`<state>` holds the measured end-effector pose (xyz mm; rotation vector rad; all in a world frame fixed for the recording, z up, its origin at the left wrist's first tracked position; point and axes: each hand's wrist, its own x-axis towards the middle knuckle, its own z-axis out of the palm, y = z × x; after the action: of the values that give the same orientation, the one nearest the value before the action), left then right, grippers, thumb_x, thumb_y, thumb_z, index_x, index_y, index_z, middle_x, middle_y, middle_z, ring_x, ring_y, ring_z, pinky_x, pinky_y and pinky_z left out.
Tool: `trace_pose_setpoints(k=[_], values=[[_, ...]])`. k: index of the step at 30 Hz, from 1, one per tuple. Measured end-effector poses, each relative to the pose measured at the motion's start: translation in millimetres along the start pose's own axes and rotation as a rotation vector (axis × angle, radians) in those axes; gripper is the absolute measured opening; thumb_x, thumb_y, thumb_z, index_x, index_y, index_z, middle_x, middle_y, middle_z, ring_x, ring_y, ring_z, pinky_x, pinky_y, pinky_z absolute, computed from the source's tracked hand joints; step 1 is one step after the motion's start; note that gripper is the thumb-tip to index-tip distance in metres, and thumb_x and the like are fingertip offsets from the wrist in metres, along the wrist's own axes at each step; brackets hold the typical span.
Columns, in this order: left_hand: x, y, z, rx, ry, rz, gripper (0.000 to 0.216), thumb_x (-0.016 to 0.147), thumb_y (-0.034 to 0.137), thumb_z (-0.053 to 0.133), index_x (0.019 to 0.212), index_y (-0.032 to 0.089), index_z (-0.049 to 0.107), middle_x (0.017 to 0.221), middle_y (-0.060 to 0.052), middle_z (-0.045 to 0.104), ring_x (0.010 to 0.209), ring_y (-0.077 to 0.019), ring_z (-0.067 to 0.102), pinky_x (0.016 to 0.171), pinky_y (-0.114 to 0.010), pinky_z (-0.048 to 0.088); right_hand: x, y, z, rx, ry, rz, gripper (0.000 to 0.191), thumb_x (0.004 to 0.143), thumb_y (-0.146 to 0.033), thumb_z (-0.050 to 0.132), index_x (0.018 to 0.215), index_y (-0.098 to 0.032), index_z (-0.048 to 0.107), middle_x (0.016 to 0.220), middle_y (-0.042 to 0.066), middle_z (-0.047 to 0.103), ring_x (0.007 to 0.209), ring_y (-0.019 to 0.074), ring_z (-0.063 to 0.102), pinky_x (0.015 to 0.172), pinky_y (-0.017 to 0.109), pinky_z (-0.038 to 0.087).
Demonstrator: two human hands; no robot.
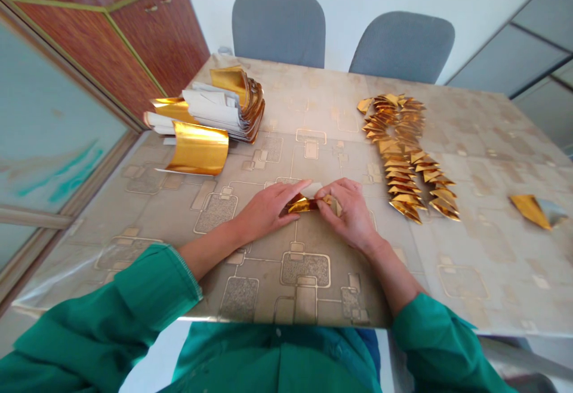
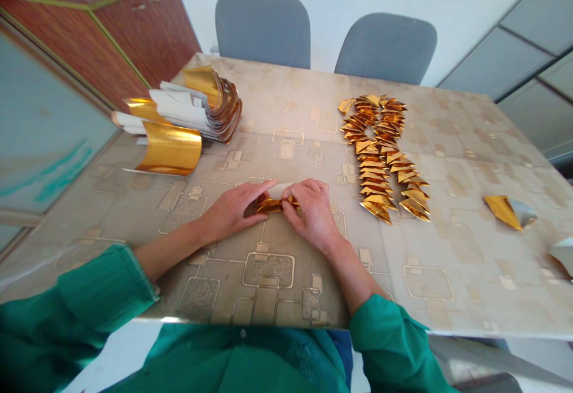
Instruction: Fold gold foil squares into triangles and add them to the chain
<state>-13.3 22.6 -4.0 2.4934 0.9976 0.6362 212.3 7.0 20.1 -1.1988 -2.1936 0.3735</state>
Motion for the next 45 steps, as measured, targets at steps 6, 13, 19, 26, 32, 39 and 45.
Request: trace_pose_setpoints(k=[6, 13, 19, 26, 32, 39, 45], values=[[-1.1, 5.1, -4.6, -0.072, -0.005, -0.011, 0.080, 0.085, 0.030, 0.069, 0.152, 0.024, 0.025, 0.109, -0.006, 0.068, 0.096, -0.0213, 0.063, 0.088, -0.037, 0.049, -5.5, 5.7, -1.8, 0.077, -0.098, -0.039, 0.008, 0.085, -0.017, 0.056, 0.090, -0.022, 0.059, 0.085, 0.001, 0.068, 0.079, 0.0175, 0.059, 0.077, 0.031, 0.038], [0.8, 1.9, 0.3, -0.008, 0.024, 0.022, 0.039, 0.088, 0.020, 0.061, 0.126, 0.019, 0.054, 0.112, -0.007, 0.068, 0.102, -0.0209, 0.061, 0.091, -0.037, 0.049, -4.0, 4.9, 2.9, -0.011, -0.149, -0.051, 0.024, 0.084, -0.011, 0.060, 0.103, -0.024, 0.067, 0.092, 0.001, 0.071, 0.086, 0.0185, 0.058, 0.077, 0.031, 0.036], [2.1, 2.0, -2.8, 0.032, 0.002, 0.125, 0.015, 0.088, 0.014, 0.060, 0.100, 0.020, 0.066, 0.106, -0.005, 0.068, 0.098, -0.0189, 0.060, 0.088, -0.035, 0.049, -6.4, 6.1, -0.6, -0.169, -0.213, -0.135, 0.016, 0.091, -0.017, 0.062, 0.099, -0.027, 0.072, 0.099, 0.001, 0.075, 0.090, 0.0198, 0.058, 0.081, 0.036, 0.034], [-0.9, -1.3, -3.1, 0.141, 0.018, 0.196, 0.016, 0.091, 0.015, 0.057, 0.097, 0.021, 0.070, 0.107, -0.004, 0.069, 0.096, -0.0195, 0.060, 0.084, -0.032, 0.049, -12.5, 1.6, -12.4, -0.207, -0.318, -0.182, 0.023, 0.092, -0.030, 0.063, 0.113, -0.025, 0.070, 0.115, 0.004, 0.071, 0.100, 0.0235, 0.056, 0.088, 0.040, 0.036], [-3.3, 0.9, -7.9, 0.136, -0.014, 0.204, 0.030, 0.082, 0.006, 0.052, 0.100, 0.021, 0.071, 0.111, -0.005, 0.069, 0.100, -0.0203, 0.061, 0.087, -0.034, 0.050, -13.5, 0.4, -15.2, -0.056, -0.344, -0.113, 0.036, 0.101, -0.045, 0.044, 0.112, -0.022, 0.070, 0.116, 0.007, 0.068, 0.101, 0.0229, 0.055, 0.089, 0.040, 0.039], [-1.7, 10.3, -5.8, 0.093, 0.028, 0.100, 0.012, 0.090, 0.021, 0.060, 0.093, 0.019, 0.071, 0.105, -0.006, 0.067, 0.098, -0.0214, 0.059, 0.087, -0.036, 0.048, -8.5, -1.8, 13.4, -0.108, -0.189, 0.094, 0.013, 0.095, -0.025, 0.059, 0.087, -0.019, 0.068, 0.091, 0.004, 0.066, 0.088, 0.0204, 0.054, 0.077, 0.033, 0.037], [-2.9, 6.9, -1.7, 0.093, 0.042, 0.065, 0.009, 0.091, 0.026, 0.066, 0.090, 0.021, 0.073, 0.102, -0.005, 0.064, 0.096, -0.0205, 0.057, 0.084, -0.034, 0.045, -10.4, -2.3, 15.3, -0.148, -0.147, 0.210, 0.006, 0.090, -0.023, 0.063, 0.086, -0.022, 0.068, 0.091, 0.003, 0.064, 0.091, 0.0216, 0.053, 0.079, 0.034, 0.032]])
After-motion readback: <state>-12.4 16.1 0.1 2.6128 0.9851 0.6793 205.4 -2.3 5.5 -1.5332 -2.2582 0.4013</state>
